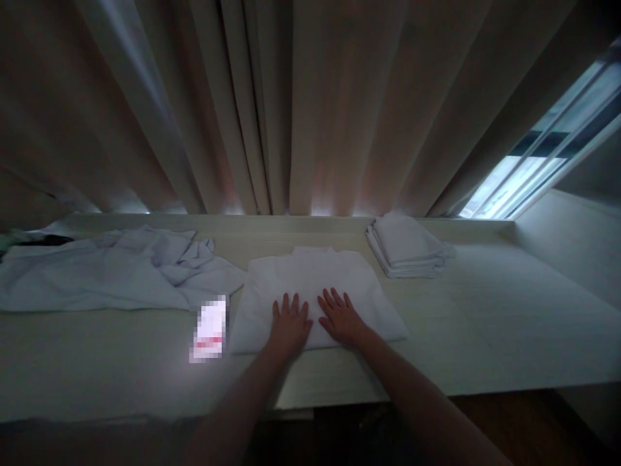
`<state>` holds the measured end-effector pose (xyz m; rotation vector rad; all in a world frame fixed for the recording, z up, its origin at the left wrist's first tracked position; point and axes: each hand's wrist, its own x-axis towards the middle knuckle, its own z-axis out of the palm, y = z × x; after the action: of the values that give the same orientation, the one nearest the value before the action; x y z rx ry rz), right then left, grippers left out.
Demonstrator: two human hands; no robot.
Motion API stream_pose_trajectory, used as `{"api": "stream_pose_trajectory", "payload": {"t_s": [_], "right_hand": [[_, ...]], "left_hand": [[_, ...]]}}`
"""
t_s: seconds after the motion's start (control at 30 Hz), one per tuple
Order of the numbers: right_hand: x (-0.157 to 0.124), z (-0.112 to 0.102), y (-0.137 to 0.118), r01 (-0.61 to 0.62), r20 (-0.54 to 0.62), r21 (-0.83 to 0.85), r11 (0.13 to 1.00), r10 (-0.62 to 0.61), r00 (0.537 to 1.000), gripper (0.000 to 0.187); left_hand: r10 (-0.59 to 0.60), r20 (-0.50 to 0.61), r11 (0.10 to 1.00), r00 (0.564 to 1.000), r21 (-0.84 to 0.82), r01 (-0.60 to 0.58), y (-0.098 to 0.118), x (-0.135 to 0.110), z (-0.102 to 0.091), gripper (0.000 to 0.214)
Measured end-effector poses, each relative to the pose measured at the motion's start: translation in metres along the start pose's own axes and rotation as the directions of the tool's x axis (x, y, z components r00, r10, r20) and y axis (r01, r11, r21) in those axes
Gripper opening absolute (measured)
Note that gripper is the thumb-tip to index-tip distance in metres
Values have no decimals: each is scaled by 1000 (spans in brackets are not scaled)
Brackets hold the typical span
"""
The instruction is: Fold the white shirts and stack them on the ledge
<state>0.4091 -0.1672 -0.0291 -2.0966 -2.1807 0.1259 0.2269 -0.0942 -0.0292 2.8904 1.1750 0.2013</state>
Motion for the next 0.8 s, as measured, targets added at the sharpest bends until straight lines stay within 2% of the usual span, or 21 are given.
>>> {"api": "stream_pose_trajectory", "payload": {"t_s": [0.1,0.2,0.37,0.53,0.63,0.8], "right_hand": [[-2,6,-23,38,11,29,999,-38,999,58],[-4,12,-27,-9,23,31,999,8,1000,58],[-14,15,0,-131,22,-7,991,132,991,59],[-37,13,34,-306,-13,-48,951,306,952,59],[-50,16,46,-388,-37,-64,919,387,921,59],[-66,24,53,-513,-93,-83,855,506,858,62]], "left_hand": [[17,27,999,999,-30,-16,12,-8,3,52],[25,9,999,1000,-38,-24,11,-14,6,54],[-31,7,1000,1000,-4,31,-17,-17,8,61],[-121,15,992,992,36,121,-51,-25,7,63],[-180,17,983,983,48,179,-58,-33,7,63],[-237,10,971,971,43,237,-58,-46,6,64]]}}
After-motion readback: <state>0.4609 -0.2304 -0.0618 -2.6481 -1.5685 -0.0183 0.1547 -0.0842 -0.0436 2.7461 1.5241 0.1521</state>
